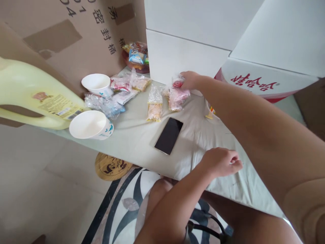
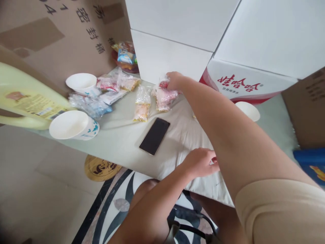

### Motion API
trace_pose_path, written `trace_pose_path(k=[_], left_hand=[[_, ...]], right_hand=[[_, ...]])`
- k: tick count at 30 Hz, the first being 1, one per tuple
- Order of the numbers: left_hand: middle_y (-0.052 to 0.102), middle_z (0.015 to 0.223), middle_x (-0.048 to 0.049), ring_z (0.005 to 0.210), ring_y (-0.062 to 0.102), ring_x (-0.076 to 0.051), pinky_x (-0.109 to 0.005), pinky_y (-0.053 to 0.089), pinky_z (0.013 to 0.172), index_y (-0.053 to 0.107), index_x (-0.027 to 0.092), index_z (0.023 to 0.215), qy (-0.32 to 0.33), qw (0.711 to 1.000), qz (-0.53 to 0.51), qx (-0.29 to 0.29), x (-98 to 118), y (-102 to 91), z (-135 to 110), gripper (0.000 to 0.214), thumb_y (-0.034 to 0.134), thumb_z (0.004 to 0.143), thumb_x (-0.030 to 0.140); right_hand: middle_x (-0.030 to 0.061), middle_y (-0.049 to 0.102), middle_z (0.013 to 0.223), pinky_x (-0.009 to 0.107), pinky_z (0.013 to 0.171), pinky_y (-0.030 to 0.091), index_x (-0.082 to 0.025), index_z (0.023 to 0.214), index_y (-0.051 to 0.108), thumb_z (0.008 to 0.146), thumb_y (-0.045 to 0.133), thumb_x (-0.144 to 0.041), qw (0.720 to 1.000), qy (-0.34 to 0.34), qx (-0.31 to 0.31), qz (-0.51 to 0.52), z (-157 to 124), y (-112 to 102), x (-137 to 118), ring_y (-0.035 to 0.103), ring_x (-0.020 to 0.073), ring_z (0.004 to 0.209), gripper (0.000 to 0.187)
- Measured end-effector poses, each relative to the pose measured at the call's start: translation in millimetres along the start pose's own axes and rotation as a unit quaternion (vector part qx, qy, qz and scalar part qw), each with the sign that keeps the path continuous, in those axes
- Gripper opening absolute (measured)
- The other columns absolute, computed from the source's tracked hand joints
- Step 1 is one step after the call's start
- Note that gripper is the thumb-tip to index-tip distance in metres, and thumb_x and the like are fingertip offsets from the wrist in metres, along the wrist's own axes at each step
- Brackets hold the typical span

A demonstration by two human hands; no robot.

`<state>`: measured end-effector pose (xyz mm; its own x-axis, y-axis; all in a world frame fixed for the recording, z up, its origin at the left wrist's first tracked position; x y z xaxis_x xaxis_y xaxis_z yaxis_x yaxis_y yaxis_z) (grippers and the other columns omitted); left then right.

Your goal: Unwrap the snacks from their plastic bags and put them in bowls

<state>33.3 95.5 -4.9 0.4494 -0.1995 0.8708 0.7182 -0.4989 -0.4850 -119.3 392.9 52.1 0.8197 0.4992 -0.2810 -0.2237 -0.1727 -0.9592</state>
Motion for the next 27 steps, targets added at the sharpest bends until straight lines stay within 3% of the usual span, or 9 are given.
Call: trace_pose_path(k=[4, 7, 10, 13, 16, 19, 21, 23, 27], left_hand=[[0.074, 0.095, -0.0039, 0.086, 0.066, -0.018, -0.029, 0.045, 0.072, 0.067, 0.022, 0.088, -0.003, 1.0, 0.015, -0.002, 4.4, 6.1, -1.2, 0.02, 0.052, 0.089, 0.035], [0.075, 0.092, -0.0033, 0.086, 0.066, -0.018, -0.029, 0.046, 0.074, 0.068, 0.022, 0.087, -0.001, 1.0, 0.009, 0.007, 4.5, 8.1, -1.6, 0.019, 0.054, 0.088, 0.034], [0.074, 0.087, -0.0029, 0.084, 0.065, -0.018, -0.03, 0.046, 0.077, 0.068, 0.022, 0.085, -0.015, 0.997, -0.033, 0.067, -4.3, -3.5, -0.2, 0.015, 0.056, 0.086, 0.03], [0.071, 0.085, -0.0023, 0.081, 0.064, -0.016, -0.029, 0.048, 0.08, 0.065, 0.021, 0.086, -0.06, 0.976, -0.127, 0.165, -24.0, -25.1, -0.4, 0.012, 0.054, 0.087, 0.027], [0.07, 0.097, -0.0043, 0.085, 0.066, -0.015, -0.029, 0.05, 0.082, 0.061, 0.02, 0.099, -0.056, 0.935, -0.256, 0.238, -35.6, -38.1, -0.8, 0.017, 0.056, 0.089, 0.032], [0.062, 0.132, -0.0111, 0.112, 0.065, -0.021, -0.034, 0.051, 0.095, 0.055, 0.022, 0.121, 0.028, 0.919, -0.351, 0.177, -20.8, -24.8, 7.9, 0.044, 0.066, 0.086, 0.046], [0.05, 0.15, -0.013, 0.128, 0.058, -0.027, -0.039, 0.049, 0.104, 0.049, 0.025, 0.134, 0.076, 0.918, -0.38, 0.09, -4.9, -4.9, 13.6, 0.067, 0.073, 0.079, 0.055], [0.044, 0.156, -0.0124, 0.133, 0.055, -0.031, -0.043, 0.046, 0.109, 0.043, 0.029, 0.143, 0.089, 0.915, -0.392, 0.037, 3.5, 11.3, 17.6, 0.084, 0.079, 0.073, 0.059], [0.055, 0.145, -0.0116, 0.132, 0.056, -0.032, -0.045, 0.045, 0.111, 0.044, 0.027, 0.146, 0.06, 0.927, -0.367, 0.038, -0.5, 22.3, 26.8, 0.094, 0.086, 0.066, 0.051]], right_hand=[[0.0048, 0.064, 0.088, 0.044, 0.089, 0.053, -0.019, 0.092, 0.063, 0.059, 0.085, -0.044, 0.994, -0.024, 0.073, 0.074, -31.0, -30.9, 18.3, 0.064, 0.0254, 0.09, 0.047], [0.0021, 0.06, 0.08, 0.045, 0.083, 0.055, -0.019, 0.092, 0.06, 0.07, 0.078, -0.047, 0.979, 0.014, 0.146, 0.143, -74.1, -56.4, 33.9, 0.064, 0.0227, 0.08, 0.04], [0.0026, 0.06, 0.081, 0.047, 0.089, 0.053, -0.019, 0.093, 0.06, 0.083, 0.063, -0.047, 0.963, 0.035, 0.21, 0.164, -147.2, -76.0, 37.4, 0.066, 0.0244, 0.087, 0.031], [0.0062, 0.065, 0.1, 0.045, 0.096, 0.051, -0.02, 0.11, 0.059, 0.087, 0.059, -0.044, 0.949, -0.018, 0.266, 0.169, -242.2, -79.7, 32.6, 0.064, 0.0257, 0.102, 0.033], [0.0059, 0.064, 0.1, 0.042, 0.085, 0.053, -0.023, 0.131, 0.046, 0.084, 0.063, -0.043, 0.93, 0.08, 0.301, 0.196, -330.3, -51.9, 62.4, 0.064, 0.0248, 0.094, 0.054], [0.0015, 0.059, 0.086, 0.039, 0.071, 0.052, -0.022, 0.131, 0.038, 0.081, 0.068, -0.047, 0.903, 0.193, 0.304, 0.234, -389.3, -6.1, 91.4, 0.06, 0.0213, 0.075, 0.064], [0.0011, 0.058, 0.087, 0.037, 0.068, 0.051, -0.022, 0.124, 0.038, 0.08, 0.07, -0.05, 0.887, 0.199, 0.301, 0.289, -407.8, 18.1, 96.9, 0.058, 0.0191, 0.073, 0.062], [0.002, 0.057, 0.094, 0.034, 0.067, 0.051, -0.023, 0.12, 0.039, 0.081, 0.068, -0.053, 0.871, 0.162, 0.284, 0.366, -414.7, 32.9, 95.5, 0.058, 0.0168, 0.074, 0.057], [-0.0008, 0.054, 0.093, 0.028, 0.06, 0.048, -0.027, 0.121, 0.042, 0.09, 0.059, -0.055, 0.842, 0.119, 0.241, 0.467, -425.8, 40.4, 103.0, 0.055, 0.0119, 0.066, 0.046]])
Point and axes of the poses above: each hand's wrist, its own z-axis towards the middle knuckle, its own y-axis out of the palm, x = y × z, the point moved 9 cm from there along z, towards the middle knuckle
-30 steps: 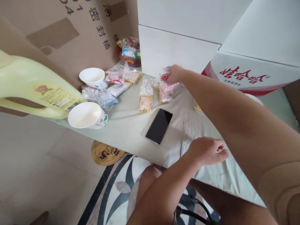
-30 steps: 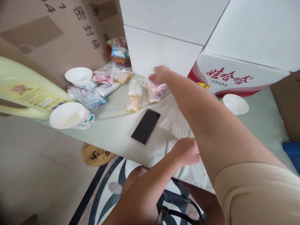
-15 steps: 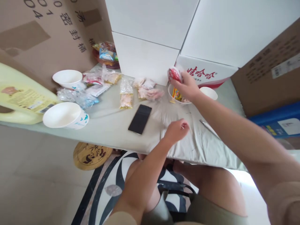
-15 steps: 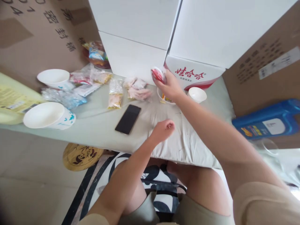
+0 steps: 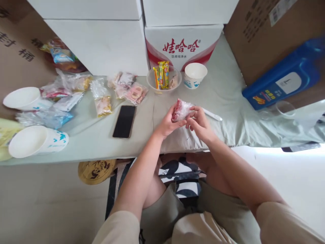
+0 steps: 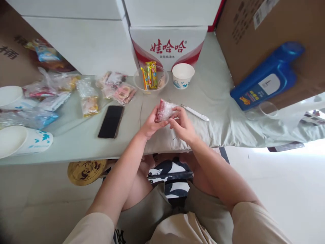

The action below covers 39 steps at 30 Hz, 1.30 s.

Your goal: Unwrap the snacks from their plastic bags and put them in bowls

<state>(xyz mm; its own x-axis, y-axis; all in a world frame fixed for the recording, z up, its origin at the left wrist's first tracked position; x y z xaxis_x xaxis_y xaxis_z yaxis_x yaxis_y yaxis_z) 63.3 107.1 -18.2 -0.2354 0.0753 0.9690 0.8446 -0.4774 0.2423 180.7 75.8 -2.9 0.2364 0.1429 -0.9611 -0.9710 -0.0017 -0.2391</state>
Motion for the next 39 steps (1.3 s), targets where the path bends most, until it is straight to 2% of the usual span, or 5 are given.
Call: trace_pose_path(k=[6, 16, 22, 27, 39], left_hand=[[0.07, 0.121, -0.0084, 0.11, 0.066, -0.026, -0.038, 0.051, 0.097, 0.061, 0.022, 0.131, -0.079, 0.996, 0.042, -0.002, -16.2, -1.4, 6.2, 0.073, 0.085, 0.063, 0.035], [0.069, 0.109, -0.004, 0.091, 0.067, -0.017, -0.027, 0.054, 0.081, 0.056, 0.026, 0.128, -0.079, 0.995, 0.04, 0.055, -22.9, -9.1, 12.0, 0.07, 0.083, 0.067, 0.045], [0.067, 0.115, -0.0064, 0.099, 0.067, -0.02, -0.033, 0.053, 0.092, 0.051, 0.024, 0.133, -0.038, 0.972, 0.144, 0.181, -19.3, -45.0, 8.7, 0.076, 0.084, 0.065, 0.036], [0.066, 0.108, -0.0043, 0.09, 0.065, -0.017, -0.032, 0.053, 0.089, 0.052, 0.024, 0.132, -0.021, 0.94, 0.244, 0.238, -7.2, -65.8, -0.7, 0.067, 0.077, 0.07, 0.027], [0.068, 0.115, -0.0088, 0.099, 0.069, -0.024, -0.041, 0.052, 0.097, 0.036, 0.025, 0.15, -0.033, 0.934, 0.298, 0.194, -6.4, -54.5, -4.3, 0.098, 0.085, 0.065, 0.022]], right_hand=[[0.0101, 0.059, 0.125, 0.036, 0.079, 0.055, -0.027, 0.134, 0.046, 0.081, 0.072, -0.052, 0.996, -0.011, 0.058, -0.065, 3.3, -46.2, 13.2, 0.061, 0.0209, 0.096, 0.064], [0.0041, 0.065, 0.1, 0.036, 0.071, 0.056, -0.027, 0.129, 0.047, 0.083, 0.065, -0.045, 0.995, 0.062, -0.036, 0.067, 6.2, -34.7, 30.4, 0.063, 0.0174, 0.076, 0.052], [0.0125, 0.068, 0.112, 0.047, 0.089, 0.053, -0.021, 0.114, 0.061, 0.085, 0.061, -0.038, 0.969, 0.021, 0.121, -0.214, 11.3, -93.8, 30.8, 0.065, 0.0267, 0.098, 0.034], [0.0191, 0.068, 0.112, 0.052, 0.088, 0.05, -0.018, 0.105, 0.071, 0.082, 0.062, -0.035, 0.9, 0.033, 0.108, -0.421, 12.1, -117.0, 50.8, 0.06, 0.0363, 0.105, 0.03], [0.007, 0.068, 0.077, 0.032, 0.07, 0.045, -0.023, 0.097, 0.075, 0.097, 0.043, -0.04, 0.955, -0.045, -0.065, -0.287, 3.4, -14.7, 0.6, 0.063, 0.0215, 0.072, 0.036]])
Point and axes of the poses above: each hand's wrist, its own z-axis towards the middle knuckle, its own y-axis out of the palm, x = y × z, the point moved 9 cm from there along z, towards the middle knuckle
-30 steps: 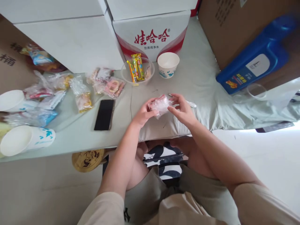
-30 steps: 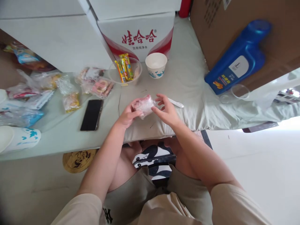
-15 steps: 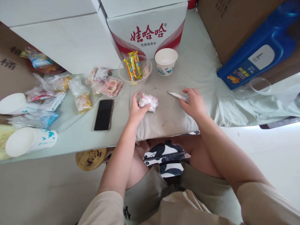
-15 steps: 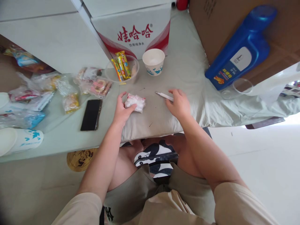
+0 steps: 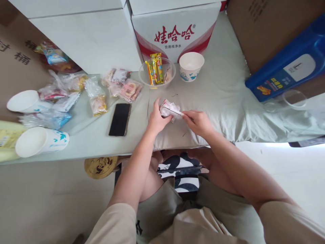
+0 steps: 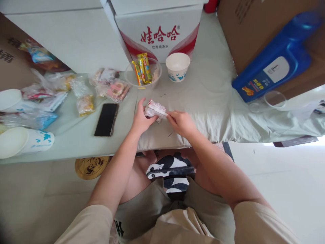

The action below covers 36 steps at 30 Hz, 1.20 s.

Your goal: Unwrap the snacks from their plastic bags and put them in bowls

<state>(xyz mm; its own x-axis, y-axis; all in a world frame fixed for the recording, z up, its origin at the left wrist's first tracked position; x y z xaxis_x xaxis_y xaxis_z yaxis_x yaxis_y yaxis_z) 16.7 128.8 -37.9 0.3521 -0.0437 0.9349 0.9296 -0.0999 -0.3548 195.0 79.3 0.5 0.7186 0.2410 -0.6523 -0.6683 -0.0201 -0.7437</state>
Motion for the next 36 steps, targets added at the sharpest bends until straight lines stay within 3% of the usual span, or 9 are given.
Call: trace_pose_path(k=[5, 11, 14, 18, 21, 24, 27, 32, 36], left_hand=[[0.065, 0.121, -0.0094, 0.11, 0.066, -0.025, -0.041, 0.05, 0.102, 0.039, 0.025, 0.147, 0.0, 0.999, -0.002, 0.039, -6.2, -15.4, 3.9, 0.092, 0.084, 0.067, 0.02], [0.05, 0.147, -0.0131, 0.141, 0.044, -0.031, -0.046, 0.033, 0.121, 0.052, 0.025, 0.137, 0.067, 0.99, 0.079, 0.1, 4.7, -38.2, 3.6, 0.079, 0.085, 0.066, 0.019], [0.05, 0.147, -0.0125, 0.145, 0.04, -0.033, -0.05, 0.028, 0.123, 0.062, 0.024, 0.123, 0.089, 0.986, 0.113, 0.087, 9.3, -35.0, 2.8, 0.068, 0.089, 0.061, 0.021], [0.066, 0.123, -0.0094, 0.122, 0.06, -0.028, -0.044, 0.043, 0.112, 0.068, 0.022, 0.09, 0.059, 0.995, 0.048, 0.068, 5.4, -27.1, 3.5, 0.024, 0.082, 0.07, 0.024], [0.071, 0.102, -0.006, 0.097, 0.068, -0.021, -0.035, 0.055, 0.089, 0.064, 0.021, 0.087, -0.012, 0.989, -0.118, 0.083, -3.4, -21.1, 1.3, 0.019, 0.07, 0.082, 0.038], [0.072, 0.098, -0.0051, 0.083, 0.07, -0.019, -0.03, 0.055, 0.069, 0.059, 0.022, 0.093, -0.108, 0.954, -0.272, 0.067, -13.2, -5.1, -3.5, 0.027, 0.067, 0.082, 0.046], [0.072, 0.095, -0.0053, 0.081, 0.071, -0.02, -0.03, 0.055, 0.064, 0.055, 0.023, 0.094, -0.187, 0.924, -0.329, 0.052, -22.9, 4.0, -7.4, 0.033, 0.071, 0.077, 0.047], [0.07, 0.091, -0.0037, 0.083, 0.073, -0.021, -0.033, 0.057, 0.067, 0.053, 0.024, 0.095, -0.237, 0.907, -0.345, 0.05, -39.8, -2.8, -6.0, 0.038, 0.073, 0.074, 0.049], [0.069, 0.092, -0.002, 0.086, 0.073, -0.022, -0.032, 0.057, 0.066, 0.052, 0.026, 0.098, -0.231, 0.918, -0.318, 0.054, -36.5, -9.6, -8.2, 0.038, 0.074, 0.072, 0.044]], right_hand=[[0.0063, 0.07, 0.076, 0.033, 0.066, 0.043, -0.024, 0.094, 0.078, 0.094, 0.047, -0.037, 0.998, 0.018, -0.015, -0.058, -4.0, -5.8, 18.9, 0.063, 0.0219, 0.07, 0.034], [0.0106, 0.076, 0.094, 0.039, 0.071, 0.048, -0.023, 0.1, 0.077, 0.088, 0.053, -0.038, 0.982, 0.141, 0.056, -0.115, -17.1, -45.0, 69.9, 0.066, 0.0284, 0.08, 0.031], [0.0145, 0.074, 0.104, 0.045, 0.079, 0.049, -0.021, 0.106, 0.075, 0.087, 0.055, -0.036, 0.969, 0.169, 0.094, -0.154, -15.6, -54.3, 81.9, 0.066, 0.033, 0.093, 0.032], [0.0169, 0.07, 0.114, 0.052, 0.094, 0.047, -0.018, 0.111, 0.072, 0.087, 0.054, -0.033, 0.974, 0.091, 0.151, -0.14, -8.8, -54.3, 61.7, 0.062, 0.0359, 0.109, 0.033], [0.0146, 0.069, 0.119, 0.052, 0.1, 0.048, -0.022, 0.118, 0.068, 0.088, 0.057, -0.036, 0.996, -0.003, 0.079, -0.05, -4.5, -27.1, 29.4, 0.062, 0.0338, 0.115, 0.035], [0.0133, 0.065, 0.13, 0.049, 0.106, 0.047, -0.023, 0.131, 0.061, 0.084, 0.065, -0.037, 0.997, -0.075, -0.006, 0.033, -5.6, 2.2, -2.8, 0.06, 0.0325, 0.123, 0.048], [0.0111, 0.066, 0.13, 0.044, 0.101, 0.05, -0.024, 0.134, 0.06, 0.086, 0.06, -0.029, 0.995, -0.08, -0.028, 0.056, -5.2, 14.7, -12.3, 0.063, 0.0289, 0.117, 0.048], [0.0089, 0.071, 0.109, 0.039, 0.089, 0.053, -0.024, 0.101, 0.069, 0.088, 0.053, -0.024, 0.998, -0.056, 0.003, 0.028, -1.4, 10.5, -1.5, 0.067, 0.0248, 0.098, 0.021], [0.0091, 0.069, 0.107, 0.039, 0.088, 0.051, -0.023, 0.122, 0.063, 0.082, 0.057, -0.021, 0.999, -0.045, 0.009, 0.019, -0.1, 11.9, -0.6, 0.064, 0.0245, 0.095, 0.041]])
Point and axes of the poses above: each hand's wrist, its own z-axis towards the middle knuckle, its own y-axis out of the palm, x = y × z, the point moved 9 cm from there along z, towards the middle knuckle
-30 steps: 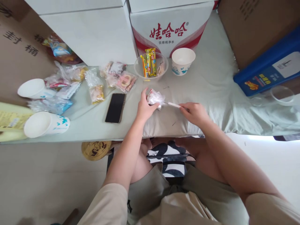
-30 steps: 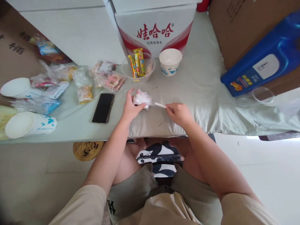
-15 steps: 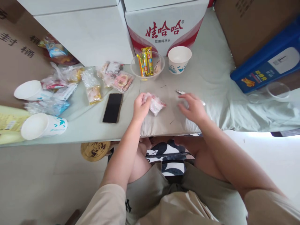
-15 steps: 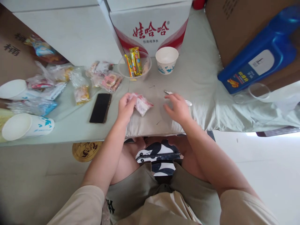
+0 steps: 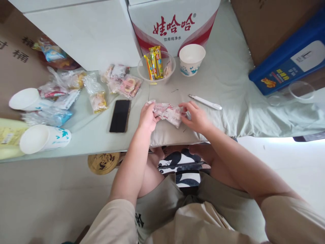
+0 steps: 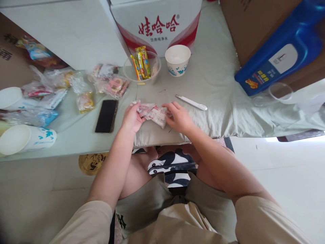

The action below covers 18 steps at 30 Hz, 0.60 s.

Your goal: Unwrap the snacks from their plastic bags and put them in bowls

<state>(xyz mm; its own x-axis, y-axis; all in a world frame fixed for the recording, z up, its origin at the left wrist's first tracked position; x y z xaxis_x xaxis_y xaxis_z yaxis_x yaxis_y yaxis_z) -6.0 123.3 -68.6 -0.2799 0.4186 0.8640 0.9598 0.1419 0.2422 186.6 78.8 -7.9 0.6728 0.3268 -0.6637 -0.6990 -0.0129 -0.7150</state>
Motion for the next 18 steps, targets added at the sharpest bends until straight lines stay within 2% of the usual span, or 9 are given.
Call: trace_pose_path(k=[2, 4, 6, 9, 12, 14, 16, 18], left_hand=[[0.069, 0.095, -0.0019, 0.088, 0.073, -0.021, -0.031, 0.057, 0.067, 0.052, 0.027, 0.102, 0.012, 0.999, 0.024, -0.021, 5.0, 5.7, -6.7, 0.042, 0.077, 0.07, 0.037], [0.07, 0.098, -0.0016, 0.087, 0.072, -0.02, -0.03, 0.057, 0.07, 0.051, 0.028, 0.108, 0.026, 0.998, 0.042, -0.039, 10.1, 10.2, -13.2, 0.05, 0.079, 0.067, 0.028], [0.07, 0.096, -0.0001, 0.082, 0.072, -0.016, -0.029, 0.057, 0.071, 0.05, 0.029, 0.113, 0.04, 0.997, 0.054, -0.03, 14.7, 7.6, -16.4, 0.055, 0.078, 0.067, 0.021], [0.067, 0.085, 0.0042, 0.068, 0.068, -0.011, -0.025, 0.056, 0.069, 0.05, 0.028, 0.115, 0.061, 0.995, 0.075, 0.009, 20.2, -4.6, -14.8, 0.056, 0.075, 0.067, 0.015], [0.061, 0.076, 0.0073, 0.057, 0.062, -0.008, -0.022, 0.052, 0.062, 0.051, 0.026, 0.113, 0.09, 0.991, 0.097, 0.031, 26.4, -13.6, -11.0, 0.053, 0.072, 0.066, 0.013], [0.058, 0.071, 0.0084, 0.053, 0.058, -0.007, -0.021, 0.049, 0.058, 0.052, 0.024, 0.108, 0.11, 0.987, 0.107, 0.036, 30.2, -16.4, -8.9, 0.048, 0.069, 0.065, 0.011], [0.055, 0.068, 0.0085, 0.051, 0.056, -0.007, -0.021, 0.047, 0.056, 0.052, 0.023, 0.104, 0.125, 0.984, 0.119, 0.046, 33.3, -19.2, -6.9, 0.043, 0.064, 0.065, 0.01], [0.054, 0.067, 0.0077, 0.05, 0.055, -0.008, -0.021, 0.045, 0.054, 0.052, 0.023, 0.101, 0.136, 0.979, 0.136, 0.068, 35.6, -25.0, -4.6, 0.038, 0.061, 0.066, 0.011]], right_hand=[[0.0096, 0.069, 0.113, 0.04, 0.09, 0.051, -0.024, 0.133, 0.058, 0.081, 0.058, -0.021, 1.0, -0.012, -0.012, 0.012, 0.8, 5.6, -3.9, 0.063, 0.0247, 0.096, 0.052], [0.0079, 0.07, 0.105, 0.04, 0.089, 0.05, -0.024, 0.136, 0.057, 0.081, 0.057, -0.02, 0.999, -0.019, -0.024, 0.014, 1.8, 11.1, -5.0, 0.062, 0.025, 0.095, 0.055], [0.0057, 0.069, 0.093, 0.039, 0.088, 0.049, -0.024, 0.137, 0.058, 0.08, 0.056, -0.018, 0.999, -0.017, -0.031, 0.005, 2.7, 14.3, -2.6, 0.061, 0.0245, 0.091, 0.057], [0.0046, 0.064, 0.086, 0.036, 0.082, 0.049, -0.023, 0.134, 0.062, 0.079, 0.055, -0.017, 0.999, -0.016, -0.051, 0.004, 2.3, 18.2, 0.4, 0.059, 0.0216, 0.081, 0.056], [0.0068, 0.062, 0.093, 0.034, 0.078, 0.05, -0.022, 0.117, 0.071, 0.08, 0.054, -0.016, 0.998, -0.023, -0.056, 0.017, 1.0, 17.3, -2.0, 0.059, 0.0195, 0.077, 0.042], [0.0098, 0.062, 0.101, 0.036, 0.081, 0.05, -0.021, 0.099, 0.072, 0.078, 0.056, -0.017, 0.999, -0.037, -0.03, 0.013, 0.9, 9.8, -6.5, 0.061, 0.0217, 0.085, 0.027], [0.012, 0.064, 0.11, 0.04, 0.088, 0.05, -0.021, 0.083, 0.067, 0.076, 0.057, -0.016, 0.998, -0.063, -0.002, 0.005, 0.8, -0.1, -12.0, 0.061, 0.0252, 0.097, 0.013], [0.0108, 0.067, 0.11, 0.043, 0.092, 0.048, -0.022, 0.075, 0.06, 0.074, 0.056, -0.014, 0.996, -0.087, 0.007, 0.009, 0.4, -9.2, -13.2, 0.061, 0.0264, 0.1, 0.009]])
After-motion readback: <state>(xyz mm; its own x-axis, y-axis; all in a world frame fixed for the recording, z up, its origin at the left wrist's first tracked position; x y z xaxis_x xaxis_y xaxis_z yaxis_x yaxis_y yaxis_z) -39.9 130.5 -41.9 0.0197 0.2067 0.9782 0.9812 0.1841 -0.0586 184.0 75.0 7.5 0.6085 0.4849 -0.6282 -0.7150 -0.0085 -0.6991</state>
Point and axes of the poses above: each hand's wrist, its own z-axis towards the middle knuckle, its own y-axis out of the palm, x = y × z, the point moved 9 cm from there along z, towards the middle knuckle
